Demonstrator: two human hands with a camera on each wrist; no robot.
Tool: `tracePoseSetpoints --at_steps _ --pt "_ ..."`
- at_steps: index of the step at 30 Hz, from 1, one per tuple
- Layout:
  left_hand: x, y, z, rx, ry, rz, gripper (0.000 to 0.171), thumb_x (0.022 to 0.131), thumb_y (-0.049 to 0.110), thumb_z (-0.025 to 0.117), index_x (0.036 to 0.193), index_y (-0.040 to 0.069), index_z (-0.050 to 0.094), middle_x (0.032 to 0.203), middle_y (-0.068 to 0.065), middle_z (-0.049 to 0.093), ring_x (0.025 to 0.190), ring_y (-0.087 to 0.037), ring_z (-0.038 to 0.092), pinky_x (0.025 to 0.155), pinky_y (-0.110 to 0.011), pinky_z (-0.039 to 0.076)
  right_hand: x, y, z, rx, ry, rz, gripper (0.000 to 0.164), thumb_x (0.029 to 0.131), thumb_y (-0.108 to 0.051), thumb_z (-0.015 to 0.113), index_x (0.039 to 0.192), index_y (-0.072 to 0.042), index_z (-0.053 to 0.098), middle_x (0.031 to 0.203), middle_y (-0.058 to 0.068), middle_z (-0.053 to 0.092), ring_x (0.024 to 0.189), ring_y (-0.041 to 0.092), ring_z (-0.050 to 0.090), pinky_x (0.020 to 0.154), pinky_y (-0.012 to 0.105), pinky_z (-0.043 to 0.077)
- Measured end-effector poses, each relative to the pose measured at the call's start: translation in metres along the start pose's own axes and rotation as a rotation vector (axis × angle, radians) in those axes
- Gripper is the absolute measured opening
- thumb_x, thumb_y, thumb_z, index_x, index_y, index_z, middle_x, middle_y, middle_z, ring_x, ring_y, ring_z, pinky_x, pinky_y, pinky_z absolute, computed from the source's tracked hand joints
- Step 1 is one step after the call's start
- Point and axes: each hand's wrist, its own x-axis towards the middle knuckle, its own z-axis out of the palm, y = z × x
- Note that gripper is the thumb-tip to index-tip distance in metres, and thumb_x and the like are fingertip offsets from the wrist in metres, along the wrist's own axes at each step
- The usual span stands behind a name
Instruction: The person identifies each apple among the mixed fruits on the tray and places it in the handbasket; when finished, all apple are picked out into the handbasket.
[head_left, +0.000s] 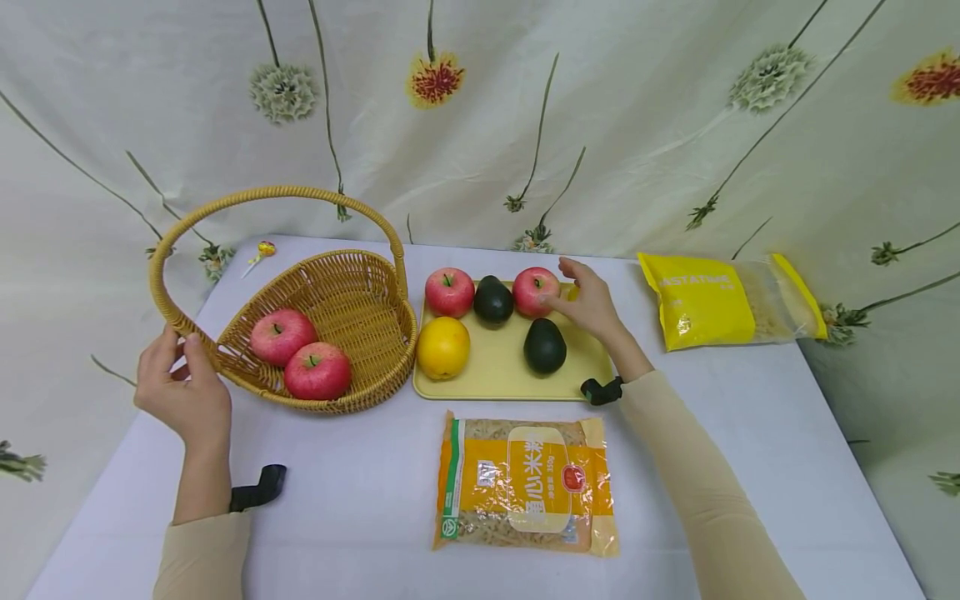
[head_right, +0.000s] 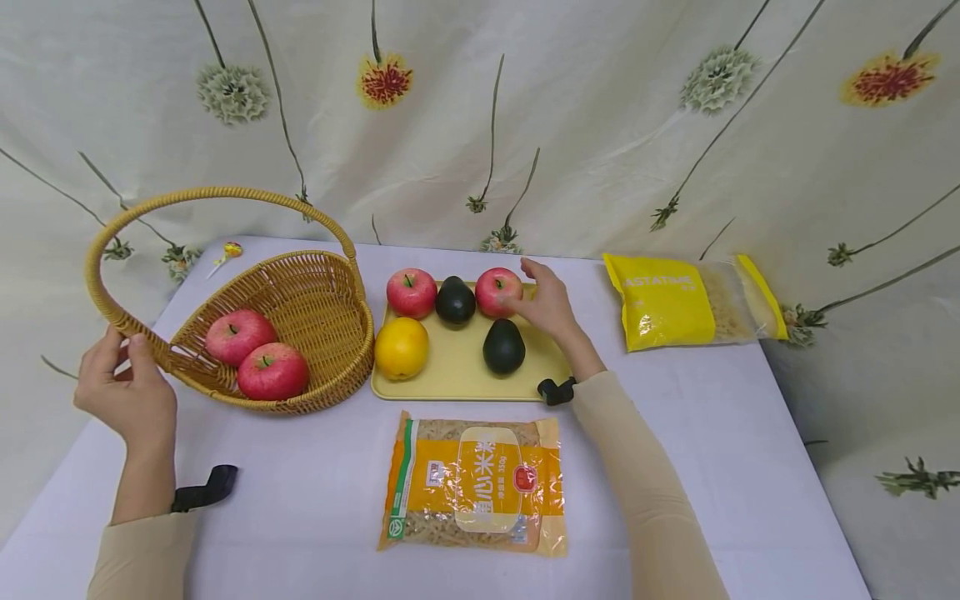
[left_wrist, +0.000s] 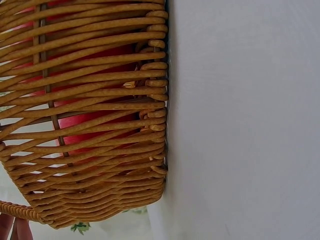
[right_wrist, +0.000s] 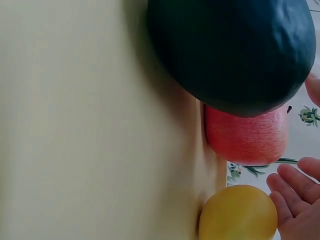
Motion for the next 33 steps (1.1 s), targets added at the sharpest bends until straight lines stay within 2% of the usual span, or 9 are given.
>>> tracePoseSetpoints --at_steps 10,18,26,33 --pt "0.0 0.002 0.0 -0.002 0.004 -0.008 0.026 0.097 0.029 0.058 0.12 0.029 0.07 0.099 0.033 0.053 0.092 0.011 0.053 0.072 -0.011 0.04 0.001 0.002 0.007 -0.025 -0.018 -0.002 0.08 0.082 -0.028 0.078 0.146 0.002 0.04 0.144 0.021 0.048 0.133 0.036 0.043 0.113 0.049 0.033" --pt "0.001 0.002 0.003 0.007 0.039 -0.045 0.025 0.096 0.02 0.06 0.118 0.02 0.072 0.096 0.031 0.053 0.089 0.012 0.052 0.071 -0.009 0.038 0.003 0.001 0.009 -0.057 -0.036 -0.002 0.082 0.082 -0.029 0.078 0.146 0.003 0.039 0.144 0.022 0.047 0.135 0.038 0.042 0.113 0.051 0.032" --pt "0.0 0.0 0.0 -0.009 0.008 -0.002 0.025 0.097 0.028 0.058 0.119 0.029 0.07 0.098 0.033 0.054 0.092 0.011 0.054 0.071 -0.011 0.04 0.004 0.0 0.011 -0.109 -0.047 -0.007 0.082 0.081 -0.032 0.078 0.145 0.003 0.04 0.145 0.022 0.047 0.136 0.038 0.04 0.114 0.053 0.031" --pt "0.0 -0.002 0.0 -0.014 0.003 0.009 0.025 0.097 0.03 0.058 0.119 0.029 0.071 0.101 0.032 0.056 0.093 0.01 0.054 0.072 -0.011 0.041 0.005 -0.001 0.012 -0.156 -0.048 -0.015 0.083 0.08 -0.033 0.079 0.144 0.004 0.041 0.144 0.022 0.048 0.136 0.039 0.04 0.113 0.054 0.029"
